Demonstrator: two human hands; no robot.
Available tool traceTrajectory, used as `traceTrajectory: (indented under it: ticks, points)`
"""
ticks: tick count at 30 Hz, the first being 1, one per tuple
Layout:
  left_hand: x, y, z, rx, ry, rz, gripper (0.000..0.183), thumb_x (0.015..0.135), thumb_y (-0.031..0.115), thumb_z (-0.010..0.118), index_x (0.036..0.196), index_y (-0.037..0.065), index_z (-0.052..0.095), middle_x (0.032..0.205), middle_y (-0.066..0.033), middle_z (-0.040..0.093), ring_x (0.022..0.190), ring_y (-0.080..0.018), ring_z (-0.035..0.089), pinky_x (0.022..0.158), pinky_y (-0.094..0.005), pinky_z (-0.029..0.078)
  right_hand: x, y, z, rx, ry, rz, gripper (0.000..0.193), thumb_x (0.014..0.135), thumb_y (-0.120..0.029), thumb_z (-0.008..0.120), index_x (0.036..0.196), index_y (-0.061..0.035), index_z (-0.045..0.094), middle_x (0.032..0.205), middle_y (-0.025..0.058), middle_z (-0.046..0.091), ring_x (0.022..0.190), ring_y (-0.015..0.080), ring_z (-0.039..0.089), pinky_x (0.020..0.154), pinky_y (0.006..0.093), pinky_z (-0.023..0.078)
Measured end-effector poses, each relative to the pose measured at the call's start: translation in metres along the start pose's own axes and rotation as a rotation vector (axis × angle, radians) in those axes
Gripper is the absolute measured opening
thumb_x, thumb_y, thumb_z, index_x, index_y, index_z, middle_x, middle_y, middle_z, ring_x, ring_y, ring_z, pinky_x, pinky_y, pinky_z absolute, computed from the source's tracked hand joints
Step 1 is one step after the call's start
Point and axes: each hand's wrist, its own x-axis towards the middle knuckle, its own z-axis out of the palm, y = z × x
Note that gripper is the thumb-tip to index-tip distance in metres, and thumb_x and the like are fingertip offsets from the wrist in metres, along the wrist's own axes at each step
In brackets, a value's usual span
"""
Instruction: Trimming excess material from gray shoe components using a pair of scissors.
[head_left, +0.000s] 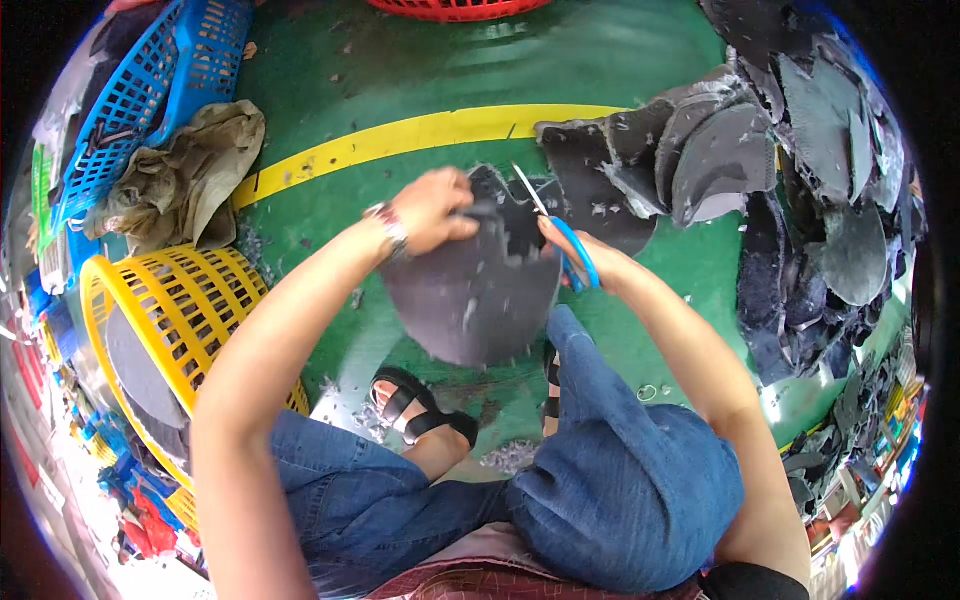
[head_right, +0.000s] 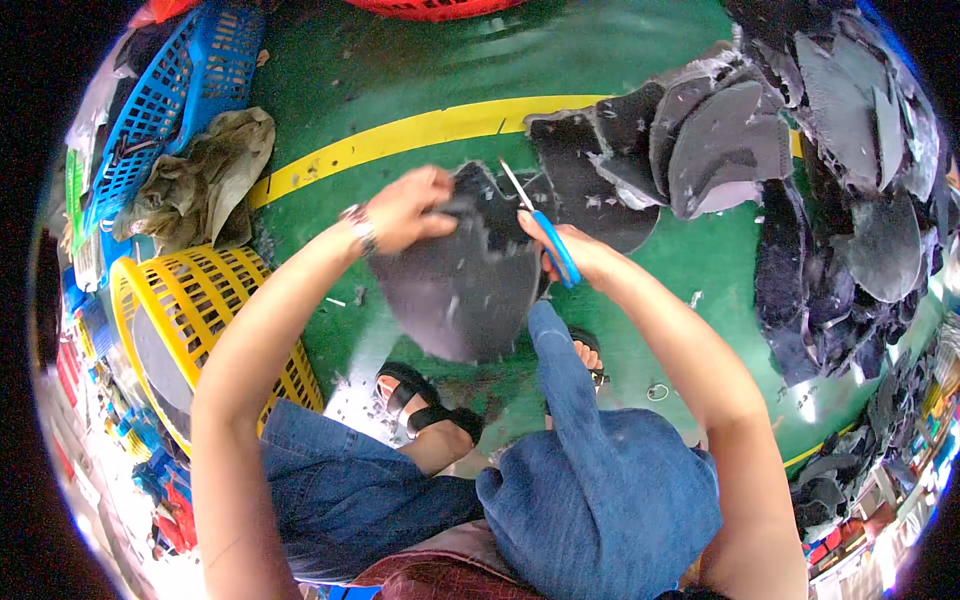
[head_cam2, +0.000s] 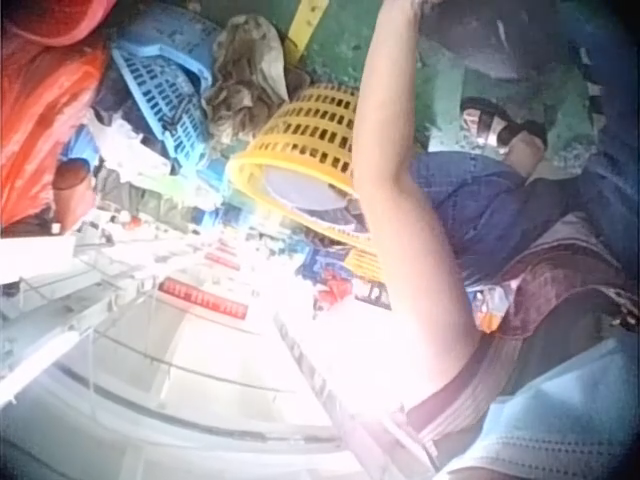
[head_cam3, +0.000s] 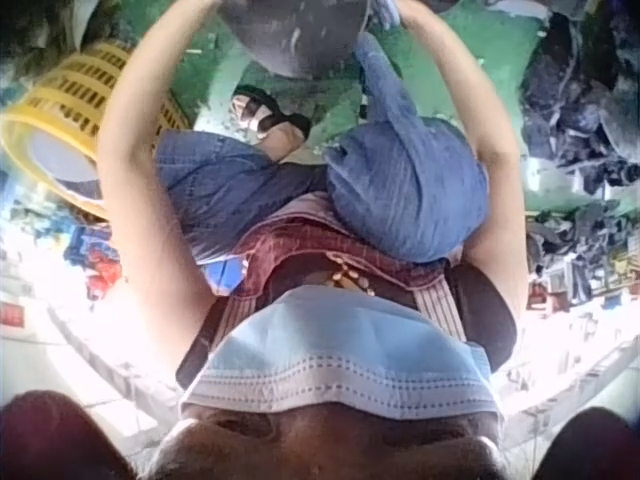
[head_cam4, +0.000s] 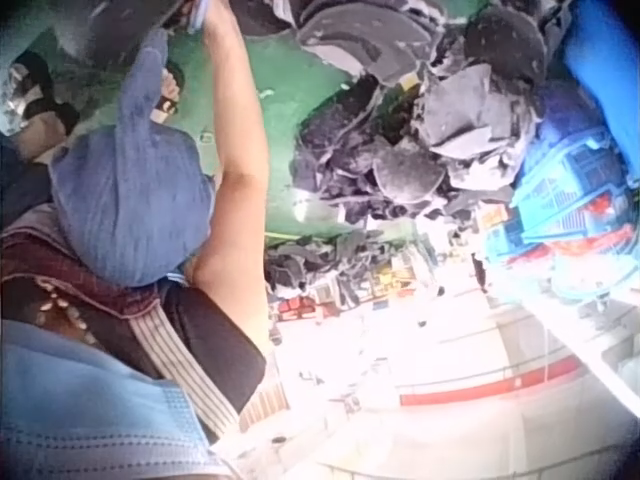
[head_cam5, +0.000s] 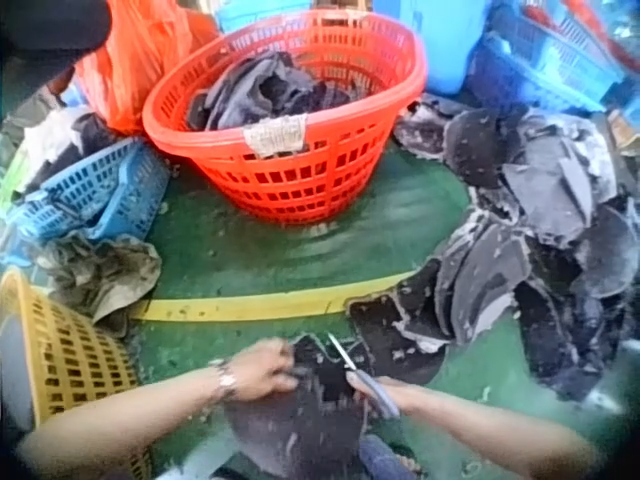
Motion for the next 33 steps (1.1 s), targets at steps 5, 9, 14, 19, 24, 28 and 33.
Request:
traceTrajectory:
  ticks: [5,9,14,19,24,28,33]
  points:
    - [0.038,-0.021,0.024,0.198,0.117,-0.199,0.023,0.068,0.023,0.065,0.085,0.007,0.062,0.112,-0.0173,0.048,0.104,-0.0339,0.046,0.087,-0.0382,0.039,0.008,-0.018,0.008,-0.021,0.017,-0.092,0.07,0.069,-0.073,0.043,0.076,-0.0043,0.056,0.056,0.001,0.043,0.049,0.0114,0.043,0.045,0.0259,0.036]
    - [0.021,0.008,0.014,0.058,-0.138,-0.399,0.042,0.068,0.019,0.065,0.107,0.013,0.052,0.099,-0.0171,0.056,0.094,-0.0354,0.052,0.08,-0.0394,0.043,-0.018,-0.005,0.001,-0.092,0.128,-0.195,0.063,0.073,-0.067,0.046,0.075,-0.0036,0.053,0.053,-0.0007,0.043,0.047,0.0107,0.043,0.043,0.0251,0.036]
    - [-0.019,0.042,-0.011,-0.054,-0.34,-0.08,0.04,0.065,0.018,0.068,0.101,0.009,0.055,0.089,-0.0153,0.058,0.093,-0.0314,0.052,0.077,-0.039,0.043,-0.028,0.033,-0.015,0.082,0.35,-0.043,0.058,0.08,-0.059,0.042,0.077,-0.0026,0.051,0.053,0.001,0.043,0.043,0.0091,0.041,0.04,0.024,0.034]
    - [0.059,0.028,0.022,0.033,0.125,0.128,0.032,0.061,0.021,0.069,0.087,0.006,0.061,0.117,-0.0153,0.044,0.109,-0.0332,0.04,0.091,-0.0395,0.036,-0.011,0.084,-0.003,-0.065,0.207,-0.168,0.039,0.081,-0.039,0.049,0.087,-0.0014,0.056,0.058,0.0069,0.053,0.046,0.0148,0.052,0.042,0.0285,0.041]
    - [0.1,0.004,0.055,0.189,0.176,-0.03,0.021,0.063,0.022,0.066,0.079,0.009,0.064,0.119,-0.0163,0.046,0.113,-0.033,0.04,0.089,-0.0401,0.038,-0.031,0.085,0.007,-0.517,0.245,-0.124,0.049,0.078,-0.049,0.047,0.088,-0.0022,0.054,0.074,0.0191,0.059,0.067,0.035,0.058,0.062,0.0423,0.044]
    - [0.091,0.033,0.038,0.164,-0.172,-0.192,0.017,0.067,0.021,0.063,0.079,0.009,0.063,0.092,-0.012,0.06,0.093,-0.0304,0.055,0.076,-0.0398,0.046,-0.092,0.099,-0.013,-0.553,0.26,-0.064,0.053,0.077,-0.055,0.045,0.087,-0.0032,0.051,0.077,0.0213,0.057,0.076,0.0393,0.055,0.066,0.0457,0.041]
    - [0.036,0.027,0.013,0.276,-0.125,-0.116,0.015,0.066,0.016,0.063,0.078,0.007,0.061,0.083,-0.0075,0.058,0.087,-0.0266,0.054,0.073,-0.0384,0.046,-0.113,0.082,-0.011,-0.317,0.223,-0.221,0.051,0.08,-0.057,0.041,0.079,-0.0063,0.046,0.062,0.0076,0.045,0.06,0.0203,0.048,0.055,0.0331,0.038]
